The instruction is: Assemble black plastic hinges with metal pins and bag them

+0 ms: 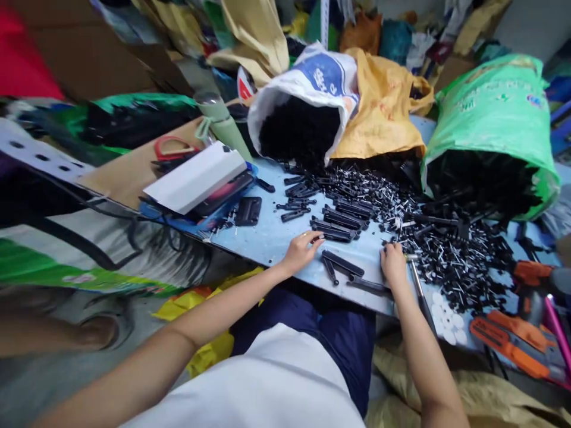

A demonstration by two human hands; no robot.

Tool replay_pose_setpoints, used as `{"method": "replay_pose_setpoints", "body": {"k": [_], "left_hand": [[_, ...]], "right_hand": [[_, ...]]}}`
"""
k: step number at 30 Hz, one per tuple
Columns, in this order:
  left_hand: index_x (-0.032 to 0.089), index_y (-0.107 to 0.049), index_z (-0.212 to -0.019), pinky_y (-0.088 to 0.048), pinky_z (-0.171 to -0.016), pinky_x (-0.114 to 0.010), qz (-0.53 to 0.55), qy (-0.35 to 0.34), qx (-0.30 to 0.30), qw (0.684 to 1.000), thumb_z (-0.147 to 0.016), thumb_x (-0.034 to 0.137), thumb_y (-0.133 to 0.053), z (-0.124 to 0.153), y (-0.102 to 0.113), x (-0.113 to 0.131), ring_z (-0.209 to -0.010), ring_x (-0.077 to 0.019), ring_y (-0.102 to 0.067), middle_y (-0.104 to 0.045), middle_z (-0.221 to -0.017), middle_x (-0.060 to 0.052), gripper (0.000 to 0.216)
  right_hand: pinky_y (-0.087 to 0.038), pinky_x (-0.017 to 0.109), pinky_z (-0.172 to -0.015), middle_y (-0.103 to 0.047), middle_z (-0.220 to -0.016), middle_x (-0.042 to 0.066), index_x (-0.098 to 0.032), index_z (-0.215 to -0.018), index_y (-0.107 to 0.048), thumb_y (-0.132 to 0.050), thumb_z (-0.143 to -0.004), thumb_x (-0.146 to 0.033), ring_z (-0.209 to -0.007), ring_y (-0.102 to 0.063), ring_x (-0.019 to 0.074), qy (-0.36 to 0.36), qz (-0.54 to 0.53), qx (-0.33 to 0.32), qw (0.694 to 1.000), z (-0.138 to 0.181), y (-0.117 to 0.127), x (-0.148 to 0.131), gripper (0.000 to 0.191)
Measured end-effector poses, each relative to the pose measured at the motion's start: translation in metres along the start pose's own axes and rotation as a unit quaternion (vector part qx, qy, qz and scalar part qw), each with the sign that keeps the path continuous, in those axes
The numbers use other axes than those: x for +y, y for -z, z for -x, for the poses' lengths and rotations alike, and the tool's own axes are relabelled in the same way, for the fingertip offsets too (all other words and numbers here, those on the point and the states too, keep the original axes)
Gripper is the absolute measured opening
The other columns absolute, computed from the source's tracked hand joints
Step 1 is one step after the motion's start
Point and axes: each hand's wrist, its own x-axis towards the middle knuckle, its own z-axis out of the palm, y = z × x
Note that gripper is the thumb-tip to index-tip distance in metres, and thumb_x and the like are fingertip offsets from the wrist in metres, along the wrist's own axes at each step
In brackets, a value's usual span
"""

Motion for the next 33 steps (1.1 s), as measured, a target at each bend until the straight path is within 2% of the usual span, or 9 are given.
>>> {"method": "replay_pose_setpoints", "body": {"k": [4,11,14,18,22,25,29,31,33], "left_hand": [[0.016,-0.058,-0.098,-0.054,-0.075,-0.034,-0.023,-0.025,-0.001,0.999,-0.092,0.030,-0.035,0.019,-0.005,-0.008,-0.085,-0.0178,-0.064,-0.067,-0.089,-0.009,0.027],[0.014,-0.059,-0.102,-0.054,-0.075,-0.038,-0.094,-0.099,-0.012,0.991,-0.092,0.024,-0.033,0.021,-0.014,-0.012,-0.085,-0.0202,-0.064,-0.067,-0.088,-0.012,0.029],[0.014,-0.059,-0.102,-0.055,-0.074,-0.039,-0.090,-0.127,-0.038,0.987,-0.092,0.023,-0.033,0.022,-0.014,-0.013,-0.084,-0.0206,-0.064,-0.067,-0.088,-0.013,0.029],[0.015,-0.059,-0.101,-0.056,-0.075,-0.039,-0.062,-0.176,-0.093,0.978,-0.092,0.024,-0.033,0.024,-0.013,-0.013,-0.087,-0.0204,-0.065,-0.067,-0.090,-0.013,0.029],[0.015,-0.060,-0.098,-0.057,-0.076,-0.036,-0.047,-0.185,-0.088,0.978,-0.093,0.022,-0.031,0.020,-0.014,-0.012,-0.090,-0.0190,-0.065,-0.068,-0.093,-0.013,0.031],[0.015,-0.061,-0.095,-0.057,-0.076,-0.034,-0.030,-0.173,-0.081,0.981,-0.093,0.023,-0.029,0.016,-0.014,-0.013,-0.086,-0.0177,-0.066,-0.069,-0.090,-0.012,0.033],[0.017,-0.060,-0.097,-0.057,-0.079,-0.033,-0.017,-0.168,-0.084,0.982,-0.093,0.022,-0.030,0.022,-0.013,-0.015,-0.091,-0.0170,-0.065,-0.069,-0.093,-0.010,0.031],[0.016,-0.060,-0.099,-0.056,-0.079,-0.031,-0.009,-0.166,-0.063,0.984,-0.092,0.021,-0.032,0.027,-0.013,-0.013,-0.093,-0.0166,-0.064,-0.068,-0.095,-0.010,0.029],[0.016,-0.059,-0.100,-0.056,-0.078,-0.029,0.004,-0.165,-0.026,0.986,-0.092,0.019,-0.035,0.030,-0.012,-0.010,-0.091,-0.0159,-0.065,-0.068,-0.094,-0.009,0.025]], "right_hand": [[-0.042,0.037,-0.074,-0.053,-0.089,0.017,-0.011,-0.083,-0.062,-0.044,-0.083,-0.023,-0.084,-0.050,0.0266,-0.009,0.030,0.010,0.999,0.004,0.004,0.002,0.021],[-0.044,0.033,-0.073,-0.055,-0.085,0.010,-0.015,-0.083,-0.062,-0.042,-0.077,-0.012,-0.077,-0.053,0.0212,0.006,-0.047,0.002,0.999,0.009,0.007,0.012,0.022],[-0.045,0.032,-0.072,-0.057,-0.089,0.010,-0.016,-0.091,-0.062,-0.044,-0.076,-0.015,-0.074,-0.055,0.0196,0.013,-0.085,0.014,0.996,0.015,0.009,0.012,0.023],[-0.046,0.033,-0.075,-0.059,-0.090,0.009,-0.015,-0.094,-0.062,-0.046,-0.077,-0.017,-0.072,-0.057,0.0182,0.007,-0.106,-0.021,0.994,0.022,0.009,0.006,0.024],[-0.046,0.035,-0.078,-0.060,-0.091,0.011,-0.014,-0.091,-0.062,-0.047,-0.077,-0.019,-0.076,-0.058,0.0198,-0.019,-0.108,-0.044,0.993,0.020,0.011,0.000,0.021],[-0.047,0.033,-0.074,-0.060,-0.085,0.008,-0.015,-0.084,-0.061,-0.050,-0.074,-0.017,-0.072,-0.058,0.0181,-0.009,-0.165,-0.022,0.986,0.022,0.018,-0.007,0.015],[-0.050,0.028,-0.065,-0.060,-0.076,0.004,-0.016,-0.083,-0.059,-0.054,-0.076,-0.027,-0.066,-0.058,0.0146,0.040,-0.317,0.019,0.947,0.039,0.024,-0.022,0.014],[-0.050,0.026,-0.061,-0.061,-0.075,0.003,-0.017,-0.082,-0.058,-0.054,-0.078,-0.033,-0.063,-0.058,0.0133,0.069,-0.354,0.036,0.932,0.049,0.025,-0.028,0.017],[-0.051,0.026,-0.060,-0.061,-0.073,0.003,-0.018,-0.079,-0.058,-0.053,-0.081,-0.034,-0.061,-0.059,0.0128,0.108,-0.343,0.077,0.930,0.057,0.026,-0.033,0.016]]}}
